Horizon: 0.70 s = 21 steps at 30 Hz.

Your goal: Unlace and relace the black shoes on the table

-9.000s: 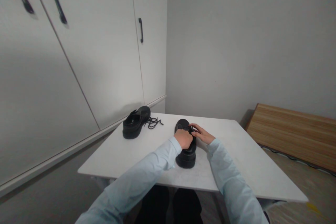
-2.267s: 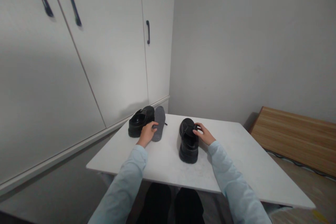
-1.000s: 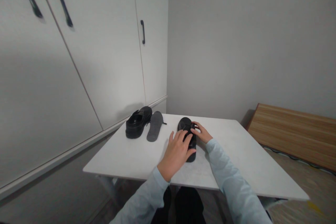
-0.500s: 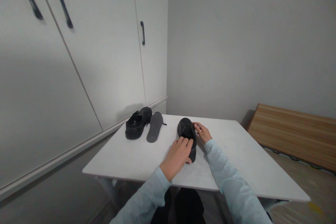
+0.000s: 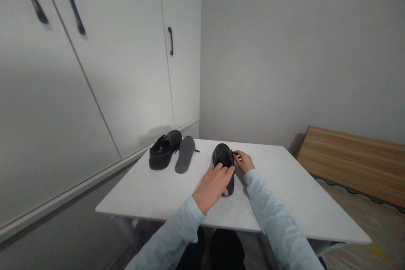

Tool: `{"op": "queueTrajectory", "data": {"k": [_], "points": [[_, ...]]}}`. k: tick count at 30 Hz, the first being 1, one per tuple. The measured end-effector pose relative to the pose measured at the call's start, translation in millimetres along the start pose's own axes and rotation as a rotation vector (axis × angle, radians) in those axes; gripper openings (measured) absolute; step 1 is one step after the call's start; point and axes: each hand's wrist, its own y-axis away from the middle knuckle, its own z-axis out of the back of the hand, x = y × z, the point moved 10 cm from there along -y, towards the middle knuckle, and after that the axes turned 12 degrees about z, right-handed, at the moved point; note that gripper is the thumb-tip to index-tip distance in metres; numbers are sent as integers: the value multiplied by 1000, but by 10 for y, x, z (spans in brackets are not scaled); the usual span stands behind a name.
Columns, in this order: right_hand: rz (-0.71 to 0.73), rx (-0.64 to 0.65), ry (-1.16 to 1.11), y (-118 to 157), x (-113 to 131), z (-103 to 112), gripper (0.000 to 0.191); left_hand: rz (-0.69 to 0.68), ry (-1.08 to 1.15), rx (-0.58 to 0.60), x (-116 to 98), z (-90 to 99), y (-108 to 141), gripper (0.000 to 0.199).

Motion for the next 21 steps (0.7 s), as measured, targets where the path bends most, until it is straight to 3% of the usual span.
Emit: {"op": "queueTrajectory", "data": {"k": [7, 13, 21], "points": [[-5, 17, -16, 2, 17, -34, 25, -15, 156, 35, 263, 218, -127, 67], [-12, 20, -34, -3, 59, -24, 27, -10, 244, 28, 409, 405, -72, 61], [-36, 26, 0, 8, 11, -29, 29, 56, 169, -127, 734, 644, -11, 59]]}}
